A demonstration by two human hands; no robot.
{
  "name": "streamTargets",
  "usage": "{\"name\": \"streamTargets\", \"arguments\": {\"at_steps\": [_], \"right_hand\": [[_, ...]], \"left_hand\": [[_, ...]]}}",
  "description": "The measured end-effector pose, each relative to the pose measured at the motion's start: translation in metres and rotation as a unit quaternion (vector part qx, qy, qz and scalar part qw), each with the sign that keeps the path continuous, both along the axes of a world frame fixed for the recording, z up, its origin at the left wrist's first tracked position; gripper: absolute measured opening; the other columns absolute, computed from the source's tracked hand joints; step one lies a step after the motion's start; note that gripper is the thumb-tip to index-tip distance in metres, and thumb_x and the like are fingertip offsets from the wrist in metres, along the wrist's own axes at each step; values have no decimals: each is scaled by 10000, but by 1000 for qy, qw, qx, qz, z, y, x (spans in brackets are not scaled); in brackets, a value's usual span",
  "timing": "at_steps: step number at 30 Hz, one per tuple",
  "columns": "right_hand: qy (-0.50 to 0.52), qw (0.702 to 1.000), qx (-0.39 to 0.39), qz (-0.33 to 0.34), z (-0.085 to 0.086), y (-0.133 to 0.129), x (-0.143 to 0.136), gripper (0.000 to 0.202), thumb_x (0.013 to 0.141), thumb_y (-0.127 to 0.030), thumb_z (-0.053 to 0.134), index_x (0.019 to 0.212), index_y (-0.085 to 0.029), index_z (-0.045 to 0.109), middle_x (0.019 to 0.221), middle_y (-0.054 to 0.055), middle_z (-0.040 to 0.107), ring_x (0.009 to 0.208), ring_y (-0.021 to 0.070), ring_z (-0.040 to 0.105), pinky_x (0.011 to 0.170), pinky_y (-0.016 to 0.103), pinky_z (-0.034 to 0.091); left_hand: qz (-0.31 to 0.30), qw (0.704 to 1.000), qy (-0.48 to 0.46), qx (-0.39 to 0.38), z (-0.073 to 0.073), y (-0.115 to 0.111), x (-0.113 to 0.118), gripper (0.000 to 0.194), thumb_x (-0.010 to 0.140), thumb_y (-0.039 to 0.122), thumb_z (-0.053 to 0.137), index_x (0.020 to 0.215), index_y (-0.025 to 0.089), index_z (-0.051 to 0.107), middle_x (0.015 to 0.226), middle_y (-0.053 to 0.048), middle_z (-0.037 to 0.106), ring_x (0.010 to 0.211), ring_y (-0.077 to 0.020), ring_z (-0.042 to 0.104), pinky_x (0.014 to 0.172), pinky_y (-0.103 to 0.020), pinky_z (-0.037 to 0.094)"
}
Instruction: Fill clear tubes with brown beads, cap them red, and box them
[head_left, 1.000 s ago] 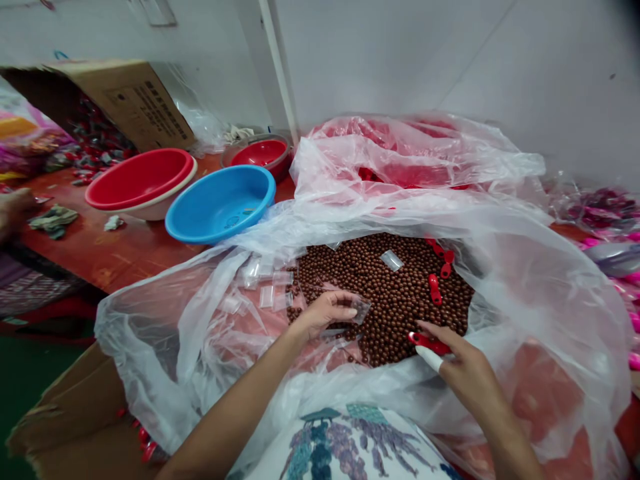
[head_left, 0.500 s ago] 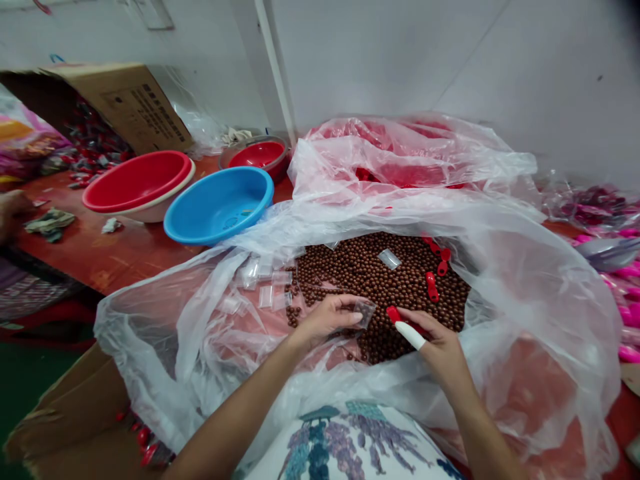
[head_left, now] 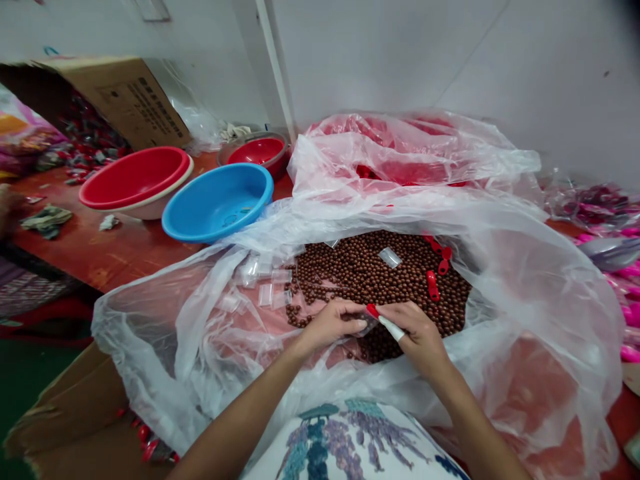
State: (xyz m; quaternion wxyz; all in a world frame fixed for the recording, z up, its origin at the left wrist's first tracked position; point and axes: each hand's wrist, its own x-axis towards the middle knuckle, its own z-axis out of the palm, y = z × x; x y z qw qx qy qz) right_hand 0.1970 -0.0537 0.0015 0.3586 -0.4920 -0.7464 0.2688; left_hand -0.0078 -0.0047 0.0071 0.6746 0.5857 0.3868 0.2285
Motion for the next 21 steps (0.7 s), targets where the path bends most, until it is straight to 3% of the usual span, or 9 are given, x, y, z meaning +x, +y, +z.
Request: {"name": "streamTargets", "arguments": {"at_steps": [4, 7, 11, 15, 18, 21], "right_hand": [[-45, 998, 36, -5, -3, -2, -3, 410, 830, -174, 500, 1224, -283, 528, 1105, 57, 629, 1001, 220, 558, 846, 409, 463], [-86, 994, 62, -34, -10, -3, -9, 587, 774, -341, 620, 1311, -220, 418, 1188, 117, 576, 1055, 271, 534, 879, 459, 448], [-104, 989, 93, -43, -16, -1, -16, 618, 767, -324, 623, 1318, -190, 378, 1193, 133, 567, 1054, 275, 537, 889, 459, 450], [-97, 990, 100, -30, -14, 1, -16, 574, 765, -275, 612, 1291, -184, 399, 1155, 130, 583, 1014, 262, 550, 873, 440, 457], [-83, 993, 75, -33, -8, 1, -14, 576, 739, -329, 638, 1261, -197, 433, 1128, 114, 600, 989, 257, 558, 857, 423, 462], [-63, 996, 31, -60, -3, 2, -14, 598, 700, -402, 663, 1233, -219, 462, 1099, 91, 611, 963, 252, 564, 822, 402, 476]], "left_hand": [[26, 998, -36, -54, 1, -3, 4, 357, 686, 295, 686, 1011, 146, 688, 933, -64, 655, 800, -170, 578, 733, -260, 441], [75, 982, -88, -151, 1, -8, 10, 412, 657, 313, 715, 1031, 147, 667, 942, -71, 658, 742, -157, 594, 696, -274, 464], [129, 967, -112, -187, -2, -12, 14, 439, 591, 279, 768, 997, 143, 671, 908, -63, 672, 724, -143, 598, 712, -265, 454], [132, 968, -114, -183, 0, -13, 12, 400, 594, 255, 770, 963, 130, 679, 870, -54, 672, 724, -133, 595, 715, -241, 436], [114, 964, -119, -207, 6, -12, 11, 403, 601, 271, 767, 967, 134, 669, 868, -52, 670, 690, -121, 589, 677, -226, 431], [111, 957, -140, -227, 10, -12, 17, 402, 667, 396, 710, 969, 138, 644, 862, -60, 667, 699, -131, 602, 676, -235, 449]]}}
